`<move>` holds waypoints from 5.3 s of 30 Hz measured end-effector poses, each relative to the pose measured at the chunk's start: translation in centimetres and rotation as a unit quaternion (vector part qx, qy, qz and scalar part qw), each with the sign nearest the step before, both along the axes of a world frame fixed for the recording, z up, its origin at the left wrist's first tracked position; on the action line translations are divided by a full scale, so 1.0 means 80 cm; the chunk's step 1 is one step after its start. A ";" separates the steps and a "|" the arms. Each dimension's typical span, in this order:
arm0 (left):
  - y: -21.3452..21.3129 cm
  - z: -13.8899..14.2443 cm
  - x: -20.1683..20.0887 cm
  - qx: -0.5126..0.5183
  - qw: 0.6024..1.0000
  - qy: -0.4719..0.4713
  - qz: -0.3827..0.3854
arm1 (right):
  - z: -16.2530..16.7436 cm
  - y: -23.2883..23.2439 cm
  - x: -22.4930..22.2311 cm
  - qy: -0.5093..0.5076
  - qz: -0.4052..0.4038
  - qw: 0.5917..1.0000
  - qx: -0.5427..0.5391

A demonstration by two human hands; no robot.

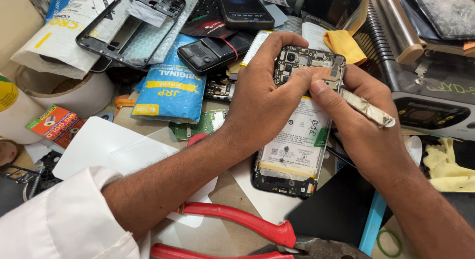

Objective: The person pries at the internal components of an opened smartphone, using a hand-held pry tool to work along the battery and midframe of the device. They hold the phone steady with one hand while levering and pressing around the battery area, then lift and reposition the phone to continue working on it.

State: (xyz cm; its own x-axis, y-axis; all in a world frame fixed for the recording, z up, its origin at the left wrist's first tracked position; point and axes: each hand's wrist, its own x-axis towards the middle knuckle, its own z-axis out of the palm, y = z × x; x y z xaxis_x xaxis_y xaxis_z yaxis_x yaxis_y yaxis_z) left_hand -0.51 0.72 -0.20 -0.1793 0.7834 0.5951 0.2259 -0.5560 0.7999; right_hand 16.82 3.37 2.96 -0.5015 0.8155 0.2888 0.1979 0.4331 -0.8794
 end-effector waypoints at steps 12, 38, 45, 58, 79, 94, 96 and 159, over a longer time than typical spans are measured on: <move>0.001 -0.001 0.000 0.009 1.000 0.002 -0.001 | 0.002 -0.002 -0.001 -0.014 -0.006 1.000 0.007; 0.002 -0.006 -0.001 0.019 1.000 0.003 0.004 | 0.001 -0.002 -0.001 0.004 0.011 1.000 0.008; 0.004 -0.006 0.000 0.026 1.000 -0.001 -0.001 | 0.000 0.000 0.000 0.008 0.015 1.000 0.011; 0.006 -0.009 -0.002 0.035 0.999 0.008 0.003 | 0.000 -0.001 0.000 0.014 0.024 1.000 0.014; 0.005 -0.009 -0.002 0.029 0.999 0.006 -0.015 | 0.003 -0.002 0.000 -0.017 0.007 1.000 0.025; 0.007 -0.010 -0.003 0.029 0.999 0.016 -0.002 | 0.000 0.000 0.000 -0.013 0.014 0.999 0.027; 0.008 -0.010 -0.002 0.018 1.000 0.013 -0.006 | 0.000 0.002 0.001 -0.027 -0.001 0.999 0.032; 0.009 -0.014 -0.004 0.032 0.999 0.008 -0.012 | 0.001 0.000 0.001 0.002 0.031 0.999 0.036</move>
